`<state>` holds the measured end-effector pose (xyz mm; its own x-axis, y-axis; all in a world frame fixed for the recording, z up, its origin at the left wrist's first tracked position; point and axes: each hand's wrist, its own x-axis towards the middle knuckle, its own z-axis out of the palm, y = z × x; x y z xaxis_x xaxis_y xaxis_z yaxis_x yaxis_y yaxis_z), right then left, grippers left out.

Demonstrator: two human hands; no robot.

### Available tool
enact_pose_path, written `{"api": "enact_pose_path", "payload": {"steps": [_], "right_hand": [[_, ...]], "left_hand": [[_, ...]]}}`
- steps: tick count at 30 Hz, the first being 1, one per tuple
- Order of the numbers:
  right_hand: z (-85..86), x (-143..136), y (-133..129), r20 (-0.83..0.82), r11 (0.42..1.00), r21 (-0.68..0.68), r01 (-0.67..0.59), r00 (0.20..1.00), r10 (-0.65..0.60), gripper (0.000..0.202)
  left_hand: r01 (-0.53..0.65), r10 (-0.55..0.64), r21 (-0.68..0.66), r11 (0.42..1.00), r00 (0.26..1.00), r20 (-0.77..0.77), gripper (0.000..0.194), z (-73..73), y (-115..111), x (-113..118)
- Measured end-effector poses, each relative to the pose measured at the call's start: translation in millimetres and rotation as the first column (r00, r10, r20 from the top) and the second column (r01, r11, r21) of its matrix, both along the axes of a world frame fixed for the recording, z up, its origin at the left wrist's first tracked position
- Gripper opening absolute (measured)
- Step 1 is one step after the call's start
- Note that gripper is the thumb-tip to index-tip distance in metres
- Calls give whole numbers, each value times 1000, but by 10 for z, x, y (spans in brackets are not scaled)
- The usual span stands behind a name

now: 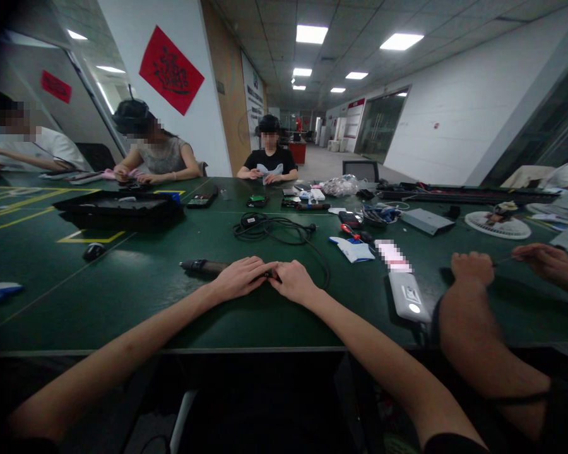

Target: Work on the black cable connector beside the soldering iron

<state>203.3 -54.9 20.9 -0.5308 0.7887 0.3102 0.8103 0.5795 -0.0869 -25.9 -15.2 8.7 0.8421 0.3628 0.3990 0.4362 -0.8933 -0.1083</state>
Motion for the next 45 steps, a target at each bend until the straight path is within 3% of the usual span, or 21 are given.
{"api": "enact_pose_path", "payload": {"steps": [45], "right_hand": [[-65,46,36,-19,999,9,-40,999,40,16]], "left_hand": [[-15,14,-42,999,1000,-16,62,27,-27,-5]]}}
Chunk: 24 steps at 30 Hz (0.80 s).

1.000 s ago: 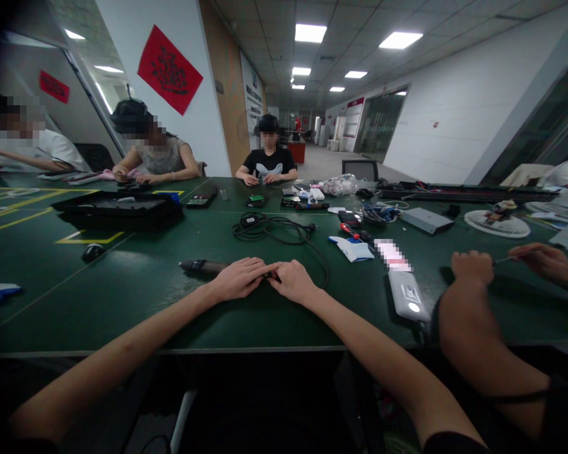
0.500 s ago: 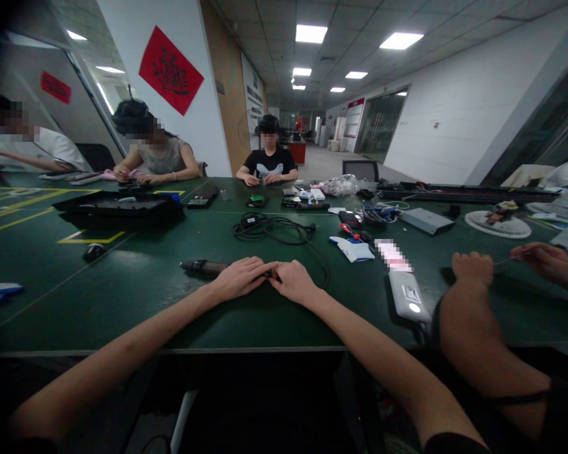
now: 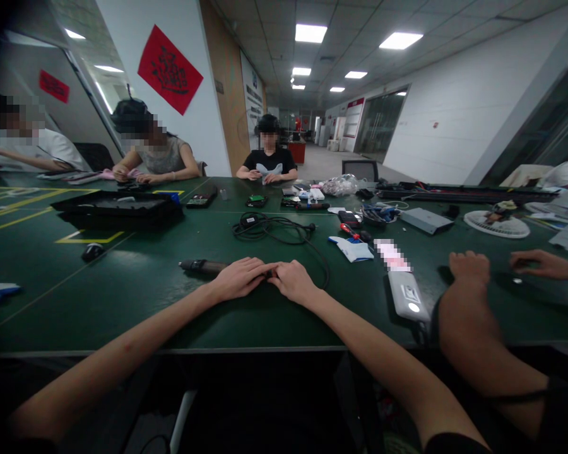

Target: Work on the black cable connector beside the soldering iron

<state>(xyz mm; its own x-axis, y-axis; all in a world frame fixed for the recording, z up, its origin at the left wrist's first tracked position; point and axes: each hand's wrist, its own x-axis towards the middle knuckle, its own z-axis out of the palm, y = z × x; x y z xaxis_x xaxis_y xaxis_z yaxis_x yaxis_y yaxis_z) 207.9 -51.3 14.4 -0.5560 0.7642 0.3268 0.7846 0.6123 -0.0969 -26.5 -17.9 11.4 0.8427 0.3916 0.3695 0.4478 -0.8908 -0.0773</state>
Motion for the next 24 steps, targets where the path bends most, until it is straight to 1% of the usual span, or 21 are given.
{"api": "enact_pose_path", "payload": {"steps": [6,11,18,24], "right_hand": [[17,10,-10,-8,1000,1,-18,1000,18,16],[11,16,-2,-10,1000,-2,-28,1000,28,16],[-7,23,15,-5,1000,6,-28,1000,28,17],[-7,37,19,-20,1000,21,-22,1000,22,20]], "left_hand": [[-15,16,-53,998,1000,5,66,23,3,23],[7,-7,-98,995,1000,0,66,36,13,10],[-10,8,-91,996,1000,-23,67,55,23,36],[-28,24,-56,998,997,-70,68,105,-34,77]]}}
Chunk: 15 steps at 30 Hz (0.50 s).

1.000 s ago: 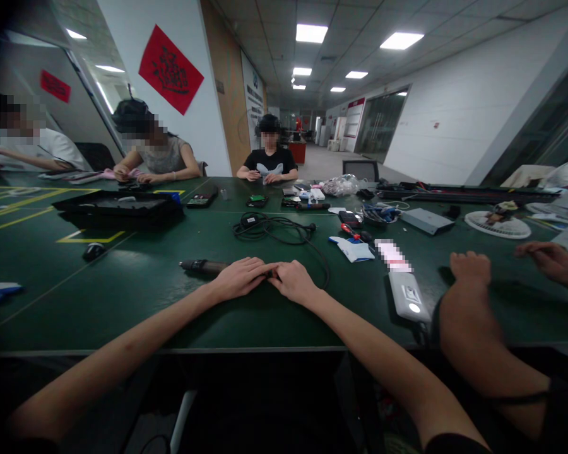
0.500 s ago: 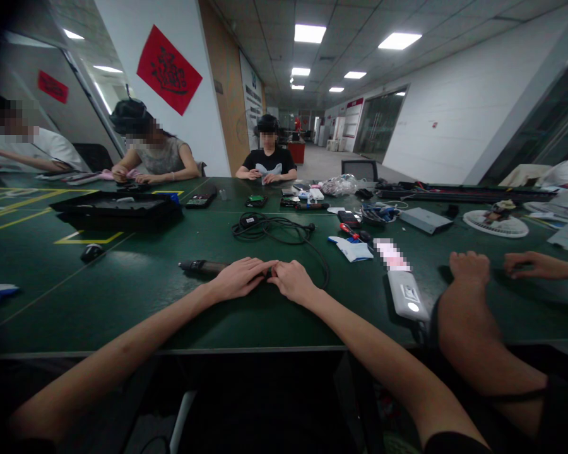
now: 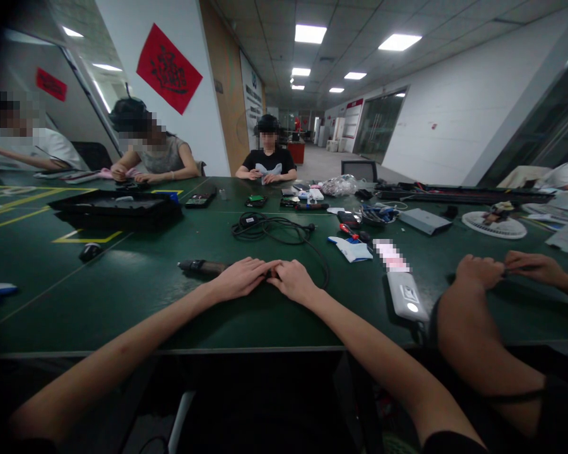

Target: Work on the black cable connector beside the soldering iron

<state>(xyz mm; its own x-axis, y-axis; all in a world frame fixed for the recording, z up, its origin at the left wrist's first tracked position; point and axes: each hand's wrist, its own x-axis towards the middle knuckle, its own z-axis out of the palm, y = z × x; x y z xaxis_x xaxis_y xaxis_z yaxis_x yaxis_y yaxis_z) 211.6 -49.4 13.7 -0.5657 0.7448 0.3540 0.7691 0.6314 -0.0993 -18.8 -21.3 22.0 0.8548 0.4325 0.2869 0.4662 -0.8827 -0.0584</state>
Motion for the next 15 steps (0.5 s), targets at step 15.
{"api": "enact_pose_path", "payload": {"steps": [15], "right_hand": [[91,140,-55,-231,995,-21,94,968,-96,23]], "left_hand": [[-593,592,-9,805,803,74,61,-127,806,-1063]]}}
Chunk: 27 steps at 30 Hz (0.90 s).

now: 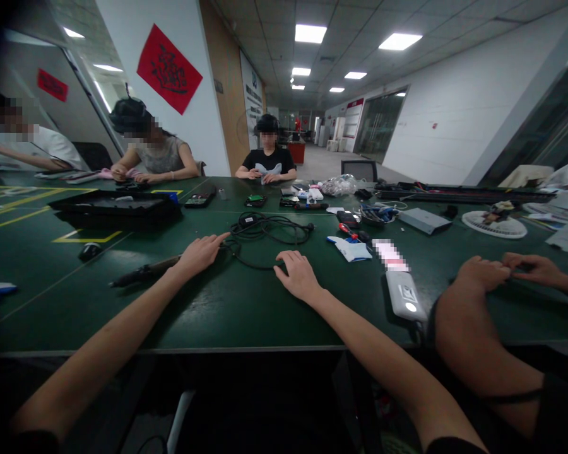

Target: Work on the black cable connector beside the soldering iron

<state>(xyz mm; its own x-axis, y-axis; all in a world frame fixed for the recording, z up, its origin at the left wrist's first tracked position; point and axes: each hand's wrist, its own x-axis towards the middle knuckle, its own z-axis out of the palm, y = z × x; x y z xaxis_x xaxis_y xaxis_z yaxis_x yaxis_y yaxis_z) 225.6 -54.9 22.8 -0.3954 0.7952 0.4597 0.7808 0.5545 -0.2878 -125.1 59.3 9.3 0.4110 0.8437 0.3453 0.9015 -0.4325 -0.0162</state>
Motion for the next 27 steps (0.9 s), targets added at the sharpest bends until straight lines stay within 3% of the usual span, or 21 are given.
{"api": "enact_pose_path", "payload": {"steps": [3,6,11,15,18,27], "right_hand": [[-15,16,18,-28,1000,-4,8,1000,-8,24],[-33,22,33,-50,1000,-5,0,999,0,22],[-44,32,44,-69,1000,-21,-16,997,15,22],[-34,39,34,-74,999,-36,-18,997,16,21],[-28,41,21,-75,998,-53,-21,997,17,21],[-47,35,33,-57,998,-55,-27,998,23,21]], "left_hand": [[-317,318,-21,948,948,17,53,-7,99,-558],[-602,602,-36,798,799,-2,42,-6,62,-1115],[-720,721,-63,691,692,-6,40,14,-57,-1696],[-791,792,-91,605,610,-36,41,-22,11,-1819],[-800,801,-72,595,598,-29,43,-56,63,-1815],[-692,692,-47,721,722,-18,59,-45,12,-1756]]}}
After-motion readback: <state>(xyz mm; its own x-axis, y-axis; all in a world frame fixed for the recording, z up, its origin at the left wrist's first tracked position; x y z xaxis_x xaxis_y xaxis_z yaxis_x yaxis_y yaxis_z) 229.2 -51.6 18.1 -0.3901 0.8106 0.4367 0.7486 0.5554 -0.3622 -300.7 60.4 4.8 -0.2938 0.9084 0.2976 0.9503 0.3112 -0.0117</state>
